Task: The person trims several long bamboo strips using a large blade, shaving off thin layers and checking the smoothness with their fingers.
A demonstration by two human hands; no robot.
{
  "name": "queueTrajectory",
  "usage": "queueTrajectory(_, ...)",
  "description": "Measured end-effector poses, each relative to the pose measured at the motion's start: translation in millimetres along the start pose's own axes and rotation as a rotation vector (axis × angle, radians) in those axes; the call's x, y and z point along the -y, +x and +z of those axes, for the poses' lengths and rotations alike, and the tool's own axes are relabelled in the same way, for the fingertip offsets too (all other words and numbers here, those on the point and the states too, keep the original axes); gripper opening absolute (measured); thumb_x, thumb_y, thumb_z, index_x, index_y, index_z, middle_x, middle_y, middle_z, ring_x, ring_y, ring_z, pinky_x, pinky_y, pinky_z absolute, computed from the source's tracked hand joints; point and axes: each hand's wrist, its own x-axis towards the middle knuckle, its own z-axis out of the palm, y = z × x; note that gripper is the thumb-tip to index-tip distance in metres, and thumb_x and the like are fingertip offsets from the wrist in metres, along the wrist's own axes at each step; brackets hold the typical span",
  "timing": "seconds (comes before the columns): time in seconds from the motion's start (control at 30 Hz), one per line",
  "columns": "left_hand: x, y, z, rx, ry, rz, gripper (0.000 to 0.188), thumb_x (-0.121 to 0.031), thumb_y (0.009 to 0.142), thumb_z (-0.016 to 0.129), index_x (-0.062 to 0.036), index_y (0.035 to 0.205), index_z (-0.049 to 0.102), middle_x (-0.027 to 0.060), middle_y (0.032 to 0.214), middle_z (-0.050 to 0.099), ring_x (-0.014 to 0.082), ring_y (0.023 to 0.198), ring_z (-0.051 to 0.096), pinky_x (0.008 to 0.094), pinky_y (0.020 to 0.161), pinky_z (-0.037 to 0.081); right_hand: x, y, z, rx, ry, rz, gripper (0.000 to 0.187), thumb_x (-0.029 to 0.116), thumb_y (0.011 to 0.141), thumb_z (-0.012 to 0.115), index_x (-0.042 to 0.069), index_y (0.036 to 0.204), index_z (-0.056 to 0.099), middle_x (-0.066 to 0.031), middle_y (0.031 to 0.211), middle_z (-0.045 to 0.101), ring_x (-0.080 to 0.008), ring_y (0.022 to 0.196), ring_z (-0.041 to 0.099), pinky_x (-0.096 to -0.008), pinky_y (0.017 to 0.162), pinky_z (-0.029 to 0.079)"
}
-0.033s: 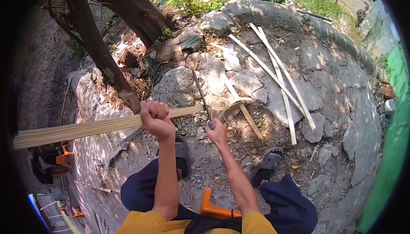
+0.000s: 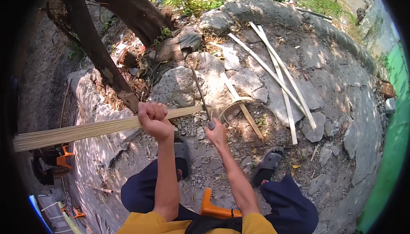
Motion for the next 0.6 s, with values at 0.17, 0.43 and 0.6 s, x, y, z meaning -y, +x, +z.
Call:
queueTrajectory(0.17,-1.0,-10.9,-1.5,0.015,0.018,0.053,0.051,-0.031,0.107,0.040,-0.0155,0.062,0.022,-0.0044,0.053,0.017,0.0088,0.048,0.010,0.0304,0.048,0.014,35.4,-7.9,5.4,0.077,0.133,0.042,0.026,0.017,0.076,0.069,-0.002,0.082,0.053,-0.0191,0.062,0.056,-0.0344,0.057,0.056,-0.0445,0.060,0.048)
queueTrajectory(0.43,3.0,-6.6,-7.7,-0.009,-0.005,0.035,0.051,-0.032,0.106,0.041,-0.0166,0.062,0.022,-0.0049,0.052,0.015,0.0089,0.048,0.010,0.0302,0.048,0.014,-22.1,8.7,-1.9,0.065,0.030,0.149,0.025,0.018,0.074,0.068,-0.002,0.085,0.059,-0.0165,0.068,0.061,-0.0282,0.063,0.059,-0.0414,0.064,0.048)
queueTrajectory(0.6,-1.5,-8.5,-5.5,-0.029,0.029,0.053,0.051,-0.033,0.106,0.041,-0.0166,0.062,0.022,-0.0046,0.052,0.016,0.0089,0.047,0.010,0.0300,0.048,0.015,30.4,-7.8,6.5,0.142,0.194,0.053,0.027,0.019,0.075,0.071,-0.002,0.088,0.059,-0.0189,0.069,0.062,-0.0316,0.062,0.061,-0.0427,0.064,0.049)
